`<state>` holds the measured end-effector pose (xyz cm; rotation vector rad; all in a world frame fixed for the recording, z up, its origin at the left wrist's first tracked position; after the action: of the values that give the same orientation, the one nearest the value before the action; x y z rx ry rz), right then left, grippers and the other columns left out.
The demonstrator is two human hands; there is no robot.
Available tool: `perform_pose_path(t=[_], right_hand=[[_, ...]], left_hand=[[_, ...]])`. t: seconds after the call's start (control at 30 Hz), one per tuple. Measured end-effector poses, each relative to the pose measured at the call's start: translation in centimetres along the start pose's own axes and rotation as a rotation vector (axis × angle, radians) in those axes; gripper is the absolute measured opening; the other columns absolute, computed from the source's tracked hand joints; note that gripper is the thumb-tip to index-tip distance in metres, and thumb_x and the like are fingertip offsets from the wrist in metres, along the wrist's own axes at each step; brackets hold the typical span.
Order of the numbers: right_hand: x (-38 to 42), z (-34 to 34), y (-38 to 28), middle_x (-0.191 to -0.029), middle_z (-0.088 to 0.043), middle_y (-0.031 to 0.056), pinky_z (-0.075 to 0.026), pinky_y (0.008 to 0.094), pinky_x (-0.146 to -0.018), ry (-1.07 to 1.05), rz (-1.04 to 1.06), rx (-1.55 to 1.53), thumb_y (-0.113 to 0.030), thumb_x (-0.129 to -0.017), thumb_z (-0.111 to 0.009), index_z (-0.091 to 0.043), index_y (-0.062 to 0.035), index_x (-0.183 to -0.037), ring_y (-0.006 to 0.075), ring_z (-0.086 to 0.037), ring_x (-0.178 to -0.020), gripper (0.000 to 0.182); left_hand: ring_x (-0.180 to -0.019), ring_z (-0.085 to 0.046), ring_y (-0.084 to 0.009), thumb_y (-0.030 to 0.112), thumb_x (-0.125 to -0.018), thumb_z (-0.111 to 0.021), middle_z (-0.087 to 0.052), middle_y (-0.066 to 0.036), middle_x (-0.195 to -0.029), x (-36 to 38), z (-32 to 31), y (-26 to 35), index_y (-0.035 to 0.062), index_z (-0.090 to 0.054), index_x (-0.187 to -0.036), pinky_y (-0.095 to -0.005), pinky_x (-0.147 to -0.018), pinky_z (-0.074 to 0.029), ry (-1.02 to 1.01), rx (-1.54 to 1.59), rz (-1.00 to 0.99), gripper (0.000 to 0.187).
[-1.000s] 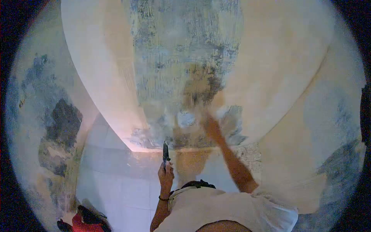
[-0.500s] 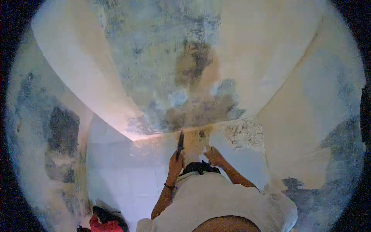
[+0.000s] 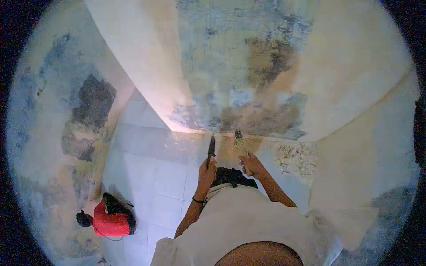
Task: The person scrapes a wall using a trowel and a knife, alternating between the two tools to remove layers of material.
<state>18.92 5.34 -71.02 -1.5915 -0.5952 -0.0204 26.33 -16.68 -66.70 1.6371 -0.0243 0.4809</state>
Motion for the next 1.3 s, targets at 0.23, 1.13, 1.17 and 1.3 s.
perform_pose_path(t=[0.23, 1.13, 1.17, 1.3], right_hand=[[-3.9, -5.5, -4.1, -0.069, -0.053, 0.0035, -0.04, 0.0304, -0.039, -0.235, 0.057, 0.33, -0.031, -0.091, -0.068, -0.023, -0.0063, -0.15, 0.0151, -0.05, -0.047, 0.078], [-9.2, -12.3, -10.5, -0.128, -0.06, 0.0214, -0.044, 0.041, -0.103, 0.073, 0.465, 0.816, -0.013, -0.084, -0.063, -0.05, -0.0029, -0.135, 0.0373, -0.059, -0.116, 0.053], [-8.2, -12.0, -10.6, -0.127, -0.06, 0.0211, -0.045, 0.0403, -0.102, 0.11, 0.439, 0.796, -0.012, -0.083, -0.063, -0.052, -0.0024, -0.133, 0.0366, -0.06, -0.115, 0.052], [-3.7, -10.3, -9.6, -0.119, -0.064, 0.0222, -0.048, 0.0415, -0.098, 0.15, 0.454, 0.716, -0.014, -0.084, -0.063, -0.054, -0.0011, -0.13, 0.038, -0.062, -0.109, 0.049]], left_hand=[[-0.047, -0.039, -0.0042, 0.041, -0.1, -0.054, -0.046, 0.004, -0.061, -0.2, 5.9, 2.7, 0.0062, -0.058, -0.088, -0.0242, -0.04, -0.032, 0.157, 0.087, 0.0, 0.037], [-0.055, -0.037, -0.0041, 0.027, -0.099, -0.058, -0.045, 0.005, -0.067, -10.8, 22.8, 11.5, 0.0035, -0.065, -0.108, -0.0236, -0.047, -0.031, 0.296, -0.336, -0.446, 0.026], [-0.055, -0.037, -0.0037, 0.027, -0.099, -0.058, -0.045, 0.005, -0.067, -10.2, 22.0, 12.3, 0.0037, -0.065, -0.108, -0.023, -0.047, -0.031, 0.285, -0.312, -0.442, 0.026], [-0.055, -0.036, -0.0025, 0.028, -0.099, -0.059, -0.045, 0.006, -0.068, -8.5, 18.5, 12.4, 0.0043, -0.065, -0.107, -0.0205, -0.047, -0.03, 0.237, -0.27, -0.452, 0.026]])
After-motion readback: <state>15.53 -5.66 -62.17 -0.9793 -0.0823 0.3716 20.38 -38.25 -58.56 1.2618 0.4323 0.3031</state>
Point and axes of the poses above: each hand's wrist, its own x-axis away from the middle knuckle, its own z-axis out of the back of the hand, y = z × x, the point moved 5 cm from there along -x, towards the middle knuckle
